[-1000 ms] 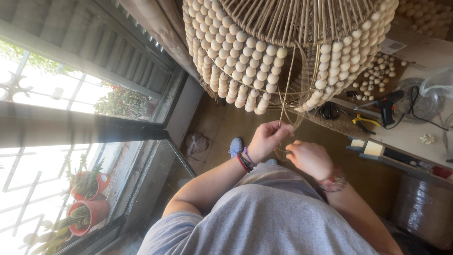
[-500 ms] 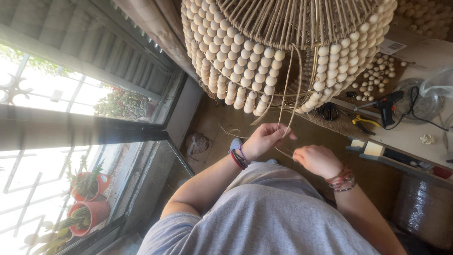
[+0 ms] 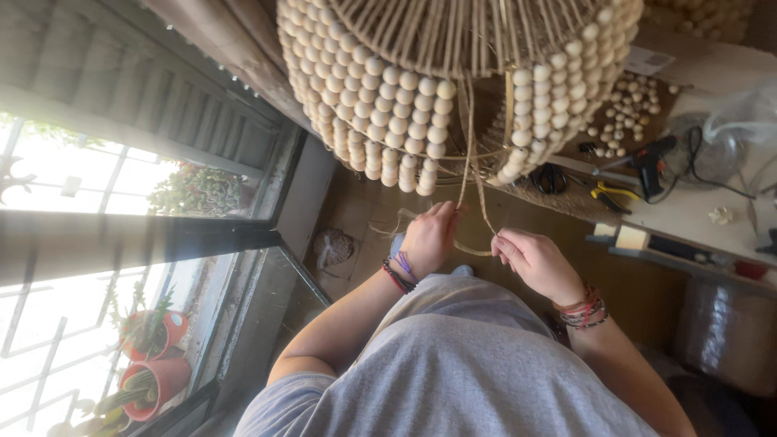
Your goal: The person constructs a beaded lampshade by threading wooden beads onto strings and securing them to the lampshade frame, occasionally using a small tool to help thread the strings.
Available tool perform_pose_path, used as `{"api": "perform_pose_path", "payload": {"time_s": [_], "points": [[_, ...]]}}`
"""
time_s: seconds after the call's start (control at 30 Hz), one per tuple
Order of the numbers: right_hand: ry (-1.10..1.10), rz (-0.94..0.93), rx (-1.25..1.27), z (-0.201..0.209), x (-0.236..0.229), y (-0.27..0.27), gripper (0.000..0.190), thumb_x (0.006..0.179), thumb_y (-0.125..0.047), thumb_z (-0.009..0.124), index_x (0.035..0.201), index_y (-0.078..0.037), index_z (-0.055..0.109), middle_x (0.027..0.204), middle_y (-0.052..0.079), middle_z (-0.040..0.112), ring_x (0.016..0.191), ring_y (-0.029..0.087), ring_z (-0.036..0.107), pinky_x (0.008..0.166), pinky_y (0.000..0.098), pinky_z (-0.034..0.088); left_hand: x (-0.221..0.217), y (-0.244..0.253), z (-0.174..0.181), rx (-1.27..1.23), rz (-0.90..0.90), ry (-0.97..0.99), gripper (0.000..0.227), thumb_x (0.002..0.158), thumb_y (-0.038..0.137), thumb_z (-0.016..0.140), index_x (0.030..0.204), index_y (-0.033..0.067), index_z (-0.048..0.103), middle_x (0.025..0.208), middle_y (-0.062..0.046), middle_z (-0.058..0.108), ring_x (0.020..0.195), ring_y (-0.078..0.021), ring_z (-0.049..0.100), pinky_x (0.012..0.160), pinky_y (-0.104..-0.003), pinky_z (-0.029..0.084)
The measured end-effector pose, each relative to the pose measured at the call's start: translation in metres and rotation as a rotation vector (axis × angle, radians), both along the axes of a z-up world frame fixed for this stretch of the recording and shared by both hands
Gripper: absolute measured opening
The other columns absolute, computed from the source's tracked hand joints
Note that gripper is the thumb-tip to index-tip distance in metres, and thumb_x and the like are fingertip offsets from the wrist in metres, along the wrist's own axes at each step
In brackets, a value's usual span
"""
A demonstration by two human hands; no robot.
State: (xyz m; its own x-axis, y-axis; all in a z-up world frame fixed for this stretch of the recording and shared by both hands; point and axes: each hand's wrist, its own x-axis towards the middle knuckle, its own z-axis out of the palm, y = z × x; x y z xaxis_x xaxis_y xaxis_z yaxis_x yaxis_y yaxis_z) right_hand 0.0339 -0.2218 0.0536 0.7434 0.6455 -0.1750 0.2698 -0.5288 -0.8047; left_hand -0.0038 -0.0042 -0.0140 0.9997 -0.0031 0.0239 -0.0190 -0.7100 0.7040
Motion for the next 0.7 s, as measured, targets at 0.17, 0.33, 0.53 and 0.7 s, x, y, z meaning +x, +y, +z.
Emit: {"api": "perform_pose_path", "payload": {"time_s": [0.17,0.33,0.53,0.7], "points": [[-0.078,-0.086,0.044,-0.024,-0.014,-0.031,0.031,0.107,-0.024,0.050,0.084,-0.009,0.064,0.077,0.005,0.071,0.072,0.022,0.075,0.061,0.0360,0.059,-0.017,-0.022,-0.003,0.309,-0.089,0.244,0.042,0.091,0.045,0.059,0.108,0.0065,0.064,0.090,-0.013,0.070,0.070,-0.0403,0.073,0.060,-0.051,0.060],[-0.157,-0.088,-0.012,-0.048,-0.028,-0.070,0.024,0.106,-0.024,0.051,0.090,-0.011,0.062,0.080,0.003,0.064,0.080,0.029,0.072,0.065,0.0384,0.060,0.007,-0.064,0.072,-0.156,-0.358,0.287,0.029,0.101,0.036,0.051,0.110,0.0105,0.062,0.091,-0.020,0.073,0.084,-0.0494,0.070,0.073,-0.061,0.056],[-0.169,-0.150,-0.128,-0.074,-0.030,-0.125,0.026,0.108,-0.028,0.050,0.090,-0.010,0.056,0.078,0.009,0.054,0.077,0.031,0.066,0.063,0.0423,0.056,0.045,-0.135,0.056,-1.205,-0.358,0.120,0.033,0.113,0.019,0.033,0.118,-0.0015,0.059,0.069,0.000,0.052,0.075,-0.0229,0.073,0.078,-0.032,0.056],[-0.178,-0.220,-0.371,-0.132,-0.010,-0.166,0.031,0.110,-0.040,0.044,0.099,-0.018,0.064,0.083,0.004,0.063,0.082,0.027,0.073,0.070,0.0393,0.061,0.080,-0.164,0.056,-1.030,-0.402,-0.010,0.031,0.112,0.019,0.034,0.112,-0.0007,0.058,0.060,0.002,0.049,0.057,-0.0104,0.051,0.060,-0.026,0.046]]}}
